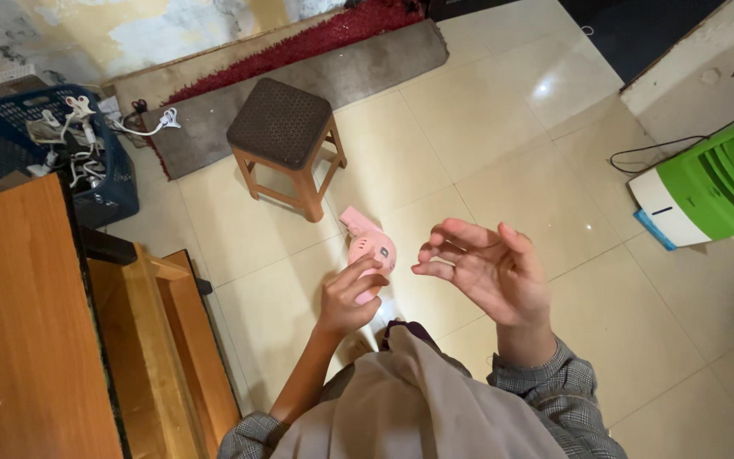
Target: The person assembles a pink toy vacuum by attaching the clear dust canister and the long handle attachment to the main motor body.
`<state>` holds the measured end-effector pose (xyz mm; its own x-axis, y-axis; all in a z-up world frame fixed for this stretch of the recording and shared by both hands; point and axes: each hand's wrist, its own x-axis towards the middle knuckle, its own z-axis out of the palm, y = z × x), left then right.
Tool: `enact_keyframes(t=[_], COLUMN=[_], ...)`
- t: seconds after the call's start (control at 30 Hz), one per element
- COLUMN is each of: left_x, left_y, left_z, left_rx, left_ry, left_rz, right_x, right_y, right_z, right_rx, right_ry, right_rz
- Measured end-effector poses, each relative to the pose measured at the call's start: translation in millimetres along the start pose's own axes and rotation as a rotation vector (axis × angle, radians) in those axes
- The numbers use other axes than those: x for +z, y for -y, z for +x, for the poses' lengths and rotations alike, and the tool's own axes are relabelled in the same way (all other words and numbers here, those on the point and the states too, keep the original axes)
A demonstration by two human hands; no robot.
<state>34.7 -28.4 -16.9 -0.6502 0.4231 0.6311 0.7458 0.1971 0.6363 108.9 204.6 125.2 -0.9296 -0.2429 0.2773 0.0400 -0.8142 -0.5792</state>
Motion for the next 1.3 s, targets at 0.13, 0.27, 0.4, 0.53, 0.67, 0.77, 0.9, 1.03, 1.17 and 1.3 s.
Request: enact_keyframes(t=[0.13, 0.27, 0.4, 0.53, 0.67, 0.77, 0.9, 1.03, 1.17, 1.3], left_x=[-3.3, -8.1, -13.7, -16.5, -1.7, 18.4, 35.0, 44.4, 54.1, 59.3], left_y=[1.5, 3.1, 5.2, 9.9, 37.9, 66.3, 86.8, 92.8, 101.5, 114.7], left_z=[-3.3, -10.0, -19.2, -36.1, -62.9, -82.7, -89.2, -67.9, -24.6, 49.3], left_rx=[0.001, -0.012, -0.014, -0.113, -0.288, -0.323, -0.373, -0.272, -0.135, -0.007], left_ry=[-0.010, -0.020, -0.084, -0.150, -0.268, -0.433, -0.398, -0.331, -0.309, -0.196], left_rz=[0.002, 0.036, 0.038, 0.069, 0.055, 0.097, 0.086, 0.077, 0.120, 0.123], right_x=[-5.9, -9.0, -11.7, -7.1, 3.3, 9.5, 2.7, -34.7, -103.0, -172.4], right_y=[-4.5, -13.1, -24.7, -32.1, -48.7, -60.5, -61.7, -61.6, -66.4, -49.1], right_z=[0.4, 6.3, 18.6, 34.9, 60.9, 81.1, 102.9, 121.9, 174.1, 216.2], right_rx=[-0.014, -0.043, -0.107, -0.121, -0.040, 0.044, 0.111, 0.121, -0.057, -0.130], right_ry=[-0.032, -0.048, -0.063, -0.047, 0.034, 0.081, 0.107, 0.124, 0.177, 0.585], right_rz=[-0.066, -0.121, -0.202, -0.172, -0.032, 0.073, 0.185, 0.160, -0.808, -2.453])
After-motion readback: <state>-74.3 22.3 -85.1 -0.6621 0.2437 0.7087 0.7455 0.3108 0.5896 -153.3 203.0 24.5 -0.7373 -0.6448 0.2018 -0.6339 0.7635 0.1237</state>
